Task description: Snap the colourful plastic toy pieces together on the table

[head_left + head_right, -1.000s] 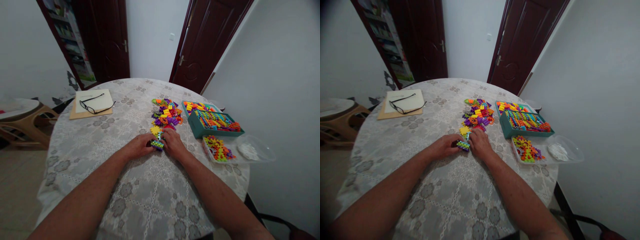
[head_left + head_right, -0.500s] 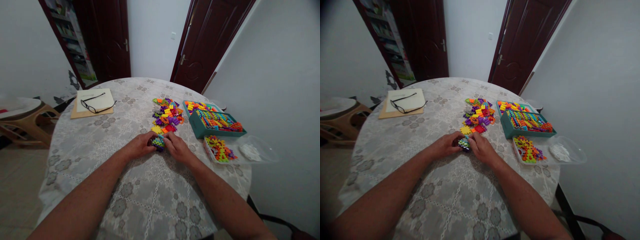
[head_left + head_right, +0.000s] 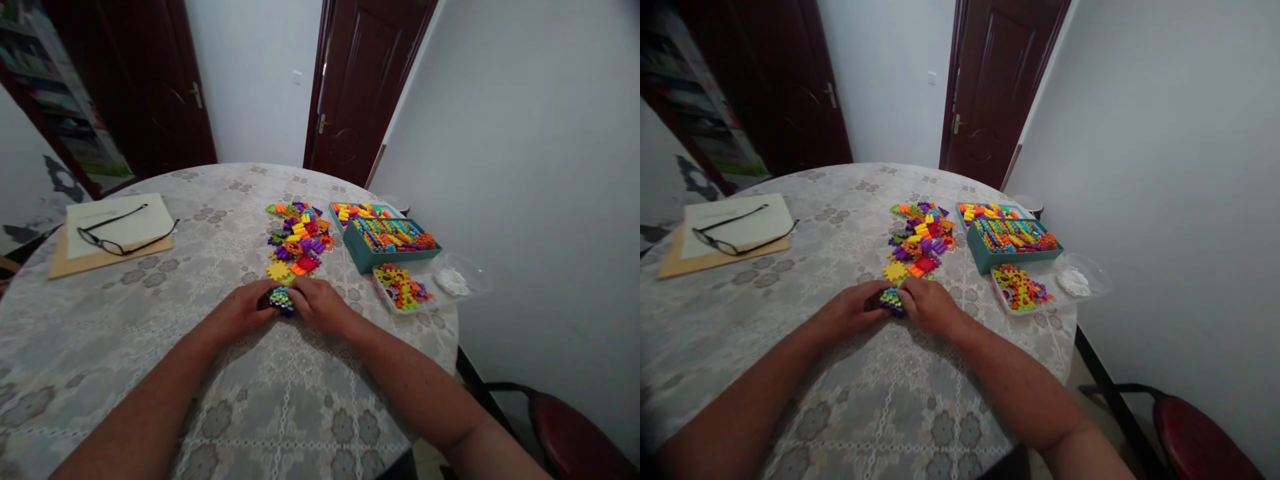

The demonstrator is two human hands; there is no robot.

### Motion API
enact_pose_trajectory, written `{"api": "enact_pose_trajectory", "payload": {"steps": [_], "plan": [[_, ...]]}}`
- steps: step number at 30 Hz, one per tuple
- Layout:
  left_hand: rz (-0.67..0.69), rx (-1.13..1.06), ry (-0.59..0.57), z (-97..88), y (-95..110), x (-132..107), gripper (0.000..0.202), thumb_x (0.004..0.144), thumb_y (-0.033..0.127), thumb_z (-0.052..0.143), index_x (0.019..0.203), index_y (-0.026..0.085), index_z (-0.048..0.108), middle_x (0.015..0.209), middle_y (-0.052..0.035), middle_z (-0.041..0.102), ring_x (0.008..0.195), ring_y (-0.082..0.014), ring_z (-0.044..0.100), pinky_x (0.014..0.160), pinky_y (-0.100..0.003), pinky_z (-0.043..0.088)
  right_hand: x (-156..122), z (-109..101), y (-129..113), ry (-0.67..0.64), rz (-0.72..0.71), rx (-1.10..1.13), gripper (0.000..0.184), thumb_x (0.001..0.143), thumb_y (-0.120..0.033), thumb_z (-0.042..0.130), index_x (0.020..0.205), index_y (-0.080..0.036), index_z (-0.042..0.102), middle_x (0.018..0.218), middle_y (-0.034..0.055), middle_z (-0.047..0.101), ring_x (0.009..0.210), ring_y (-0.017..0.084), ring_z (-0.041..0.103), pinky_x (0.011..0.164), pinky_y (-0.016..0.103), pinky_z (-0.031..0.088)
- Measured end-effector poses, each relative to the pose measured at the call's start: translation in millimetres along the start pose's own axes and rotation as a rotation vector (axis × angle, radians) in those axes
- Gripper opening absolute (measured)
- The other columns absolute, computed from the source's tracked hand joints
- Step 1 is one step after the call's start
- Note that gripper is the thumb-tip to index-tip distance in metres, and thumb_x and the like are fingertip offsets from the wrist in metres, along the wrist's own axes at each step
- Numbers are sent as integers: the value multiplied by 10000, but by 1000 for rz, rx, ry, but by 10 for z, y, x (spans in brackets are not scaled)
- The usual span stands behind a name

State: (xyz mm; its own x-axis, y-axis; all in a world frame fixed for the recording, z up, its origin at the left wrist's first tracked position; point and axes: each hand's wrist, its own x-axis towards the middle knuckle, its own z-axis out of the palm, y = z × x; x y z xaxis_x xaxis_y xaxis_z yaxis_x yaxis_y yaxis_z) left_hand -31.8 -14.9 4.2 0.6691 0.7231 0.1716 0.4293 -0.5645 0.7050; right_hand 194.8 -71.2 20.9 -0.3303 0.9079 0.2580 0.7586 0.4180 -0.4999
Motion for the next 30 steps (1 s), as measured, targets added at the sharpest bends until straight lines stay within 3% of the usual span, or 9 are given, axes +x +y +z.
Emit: {"api": "enact_pose_trajectory", "payload": {"steps": [6,10,15,18,22,26,30], "plan": [[41,10,35,3,-16,21,378,872,357,679,1227,242,740,1157,-69,747,1053,-264,678,952,-369,523,-9,10,-56,26,-47,59,214,1069,-378,584,1157,-204,673,1078,71,736,992,203,661,883,306,473],[2,5,17,11,-21,18,388,877,384,684,1230,229,734,1178,-79,759,1074,-277,690,979,-378,518,-19,91,-37,-4,-94,64,417,962,-347,725,1345,-219,622,1247,95,729,1117,238,661,965,343,491],[-70,-14,12,23,-21,11,486,883,449,672,1307,215,693,1110,-69,760,890,-230,695,831,-337,536,5,25,-15,21,-24,1,334,934,-299,704,1257,-232,656,1152,74,749,1021,235,674,877,328,498],[-111,-24,15,28,-37,10,545,878,462,656,1358,204,659,1072,-67,758,753,-193,658,723,-317,519,20,-294,33,168,46,-15,301,945,-343,691,1219,-226,656,1066,56,747,934,217,671,820,307,480],[-121,9,30,35,-74,18,524,884,447,628,1346,203,669,1067,-69,761,780,-197,665,761,-326,522,-9,-992,329,423,227,-110,308,971,-445,639,1183,-224,666,959,33,730,839,207,656,765,297,456],[-101,20,24,41,-102,22,484,893,448,613,1303,205,700,1053,-71,766,807,-205,669,776,-324,524,-119,-1730,959,567,436,-346,360,956,-463,621,1191,-199,687,1047,86,754,898,235,662,803,313,465],[-105,24,22,36,-83,29,472,888,465,611,1264,205,730,1033,-75,770,831,-220,684,790,-327,533,-267,-2241,1664,540,722,-551,391,953,-436,610,1213,-161,709,1123,152,766,984,274,688,854,328,478]]}}
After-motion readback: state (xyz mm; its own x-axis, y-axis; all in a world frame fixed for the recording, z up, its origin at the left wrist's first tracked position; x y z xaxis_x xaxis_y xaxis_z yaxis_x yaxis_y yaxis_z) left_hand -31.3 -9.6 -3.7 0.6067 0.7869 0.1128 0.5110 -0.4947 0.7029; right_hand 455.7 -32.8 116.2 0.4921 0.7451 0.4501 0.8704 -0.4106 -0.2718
